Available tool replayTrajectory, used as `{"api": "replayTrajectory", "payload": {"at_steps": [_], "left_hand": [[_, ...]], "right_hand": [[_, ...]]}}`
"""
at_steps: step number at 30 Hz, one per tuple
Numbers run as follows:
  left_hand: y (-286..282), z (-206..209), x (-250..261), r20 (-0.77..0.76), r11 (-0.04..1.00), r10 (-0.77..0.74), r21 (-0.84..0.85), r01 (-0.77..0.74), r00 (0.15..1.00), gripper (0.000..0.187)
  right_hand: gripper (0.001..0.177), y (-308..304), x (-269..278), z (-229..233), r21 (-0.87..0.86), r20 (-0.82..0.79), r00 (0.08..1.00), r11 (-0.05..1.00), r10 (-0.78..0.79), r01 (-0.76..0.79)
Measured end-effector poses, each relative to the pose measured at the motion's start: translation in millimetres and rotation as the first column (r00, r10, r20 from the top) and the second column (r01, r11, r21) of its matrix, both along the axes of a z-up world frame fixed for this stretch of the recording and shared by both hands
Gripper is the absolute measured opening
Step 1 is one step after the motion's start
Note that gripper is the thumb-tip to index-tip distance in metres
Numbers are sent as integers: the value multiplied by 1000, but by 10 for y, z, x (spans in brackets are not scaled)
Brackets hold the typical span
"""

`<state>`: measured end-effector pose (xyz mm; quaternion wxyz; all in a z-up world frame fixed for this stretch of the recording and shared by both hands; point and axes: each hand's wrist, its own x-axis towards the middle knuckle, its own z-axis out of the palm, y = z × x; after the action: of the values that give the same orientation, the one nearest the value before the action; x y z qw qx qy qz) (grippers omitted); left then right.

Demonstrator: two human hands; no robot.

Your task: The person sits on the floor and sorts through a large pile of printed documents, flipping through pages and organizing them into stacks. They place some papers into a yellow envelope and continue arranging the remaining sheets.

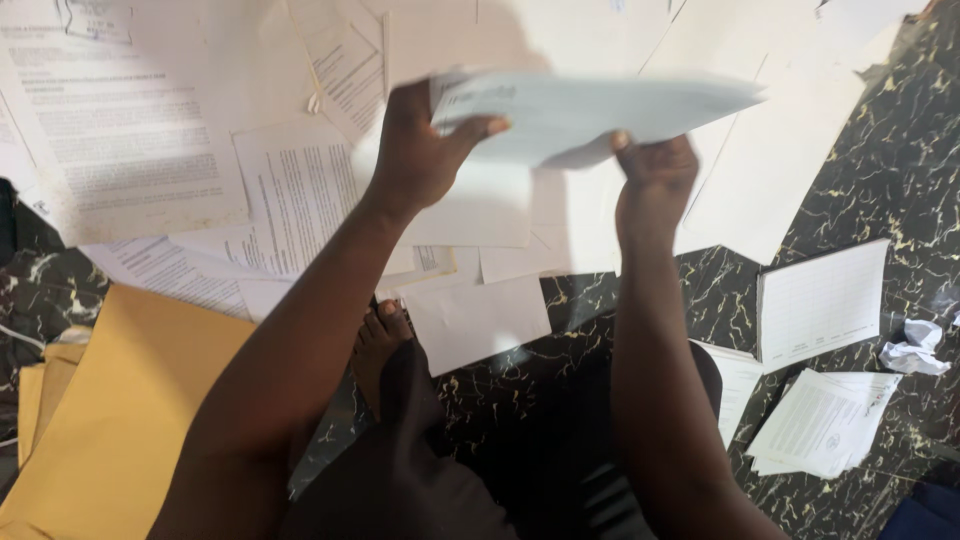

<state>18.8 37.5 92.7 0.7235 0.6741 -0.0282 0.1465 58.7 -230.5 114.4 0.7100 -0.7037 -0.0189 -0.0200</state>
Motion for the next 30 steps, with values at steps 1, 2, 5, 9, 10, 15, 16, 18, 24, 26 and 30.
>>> {"api": "replayTrajectory", "payload": {"at_steps": [1,2,5,9,10,15,16,18,24,26,30], "left_hand": [[33,59,-2,11,998,-51,-22,51,999,27],[77,130,41,36,994,-104,-39,106,994,19],[129,264,48,75,994,-111,-14,112,991,12],[180,186,111,-146,975,-205,58,215,968,18],[167,155,122,-178,972,-210,64,224,961,18],[73,54,53,-132,980,-198,-64,191,971,28],[75,39,47,-121,980,-197,-43,193,973,29],[88,4,66,-166,978,-208,-40,204,964,29],[140,-27,35,-210,977,-169,95,192,963,29],[130,-34,53,-134,978,-197,42,204,971,35],[61,-132,74,-219,958,-286,-58,280,933,39]], "right_hand": [[26,5,-30,48,26,26,999,999,19,-20],[28,-4,-10,130,55,66,997,998,35,-38],[30,50,-19,206,134,93,995,990,40,-52],[27,84,-49,-7,68,-59,997,996,57,-53],[25,70,-30,-47,62,-63,997,997,41,-37],[26,-4,-131,-22,111,-48,999,994,17,-11],[26,16,-127,-35,91,-66,998,996,21,-15],[24,73,-116,-77,54,-100,995,998,29,-23],[26,80,-162,-13,25,-125,992,999,26,-23],[26,140,-195,-39,-38,-183,983,999,15,-22],[27,156,-246,-53,15,-152,987,999,51,-49]]}}
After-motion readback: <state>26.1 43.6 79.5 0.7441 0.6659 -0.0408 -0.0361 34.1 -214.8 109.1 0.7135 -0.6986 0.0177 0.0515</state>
